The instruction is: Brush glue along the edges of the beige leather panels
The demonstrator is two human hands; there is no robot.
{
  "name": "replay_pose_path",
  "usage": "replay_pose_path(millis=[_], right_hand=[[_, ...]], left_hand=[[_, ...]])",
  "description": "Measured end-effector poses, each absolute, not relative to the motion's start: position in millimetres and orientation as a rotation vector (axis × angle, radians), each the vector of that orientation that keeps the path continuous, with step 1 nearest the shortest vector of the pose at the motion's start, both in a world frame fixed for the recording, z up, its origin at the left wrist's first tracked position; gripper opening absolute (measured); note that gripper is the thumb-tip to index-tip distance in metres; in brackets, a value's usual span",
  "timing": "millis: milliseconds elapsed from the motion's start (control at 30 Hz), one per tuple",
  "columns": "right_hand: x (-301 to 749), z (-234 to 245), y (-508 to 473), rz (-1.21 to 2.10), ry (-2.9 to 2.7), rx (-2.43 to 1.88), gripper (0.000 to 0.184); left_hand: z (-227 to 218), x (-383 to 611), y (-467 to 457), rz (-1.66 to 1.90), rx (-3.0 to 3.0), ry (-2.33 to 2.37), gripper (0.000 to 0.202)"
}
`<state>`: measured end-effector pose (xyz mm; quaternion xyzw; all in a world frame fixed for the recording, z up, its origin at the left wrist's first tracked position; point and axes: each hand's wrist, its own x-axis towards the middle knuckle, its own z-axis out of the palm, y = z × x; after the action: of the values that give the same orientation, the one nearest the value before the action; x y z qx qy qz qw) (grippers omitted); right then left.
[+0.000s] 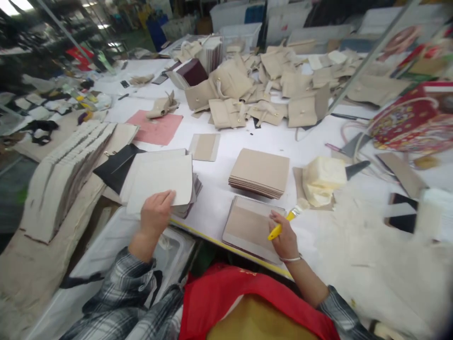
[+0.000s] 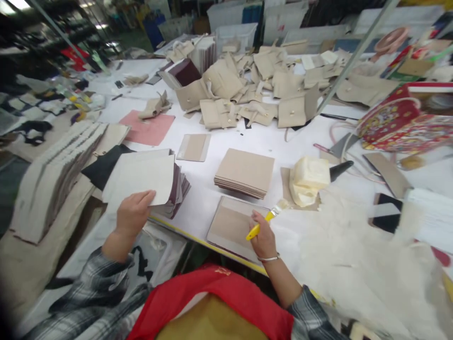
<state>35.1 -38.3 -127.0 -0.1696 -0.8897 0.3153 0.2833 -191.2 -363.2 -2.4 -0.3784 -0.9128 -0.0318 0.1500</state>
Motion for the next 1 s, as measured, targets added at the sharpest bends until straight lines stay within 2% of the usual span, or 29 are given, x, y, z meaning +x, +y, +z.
replay_pose_path(millis=[100,200,333,433,633,767,867,1000], right_hand=[[40.1,-111.9,-52.5,1.145,-2.368,-0.472,0.027],[48.7,-115.0,-57.9,1.331,-2.304,-0.551,0.023],[69.1,-141.1,-44.8,1.194,-2.326,-0.765,0.021],[85.5,-162.9,-28.9,1.078,-2.363,-0.829,0.017],[100.2,-180.2,-12.0,0.883,-2.417,-0.917,0.017],[98.8,-181.1,-5.4,0.729,-2.506,-1.067,0.02],[90.3,-182.5,-7.0,0.778,-2.542,-1.061,0.02],[75.3,-180.6,-17.7,0.786,-2.589,-1.09,0.018]], left_hand=[[-18.1,-139.3,-331.1,-0.242,-1.408,-2.422,0.047],[-54.7,-81.6,-285.2,-0.304,-1.795,-2.288,0.048],[-118.2,-30.5,-224.9,-0.151,-2.269,-2.161,0.045],[-147.6,-17.5,-197.3,-0.034,-2.451,-2.124,0.044],[-149.4,-20.1,-179.2,-0.008,-2.615,-2.087,0.039],[-150.2,-29.0,-171.7,0.033,-2.59,-2.142,0.05],[-154.0,-34.9,-169.5,0.049,-2.548,-2.174,0.058],[-154.5,-38.8,-170.7,0.019,-2.513,-2.2,0.058]])
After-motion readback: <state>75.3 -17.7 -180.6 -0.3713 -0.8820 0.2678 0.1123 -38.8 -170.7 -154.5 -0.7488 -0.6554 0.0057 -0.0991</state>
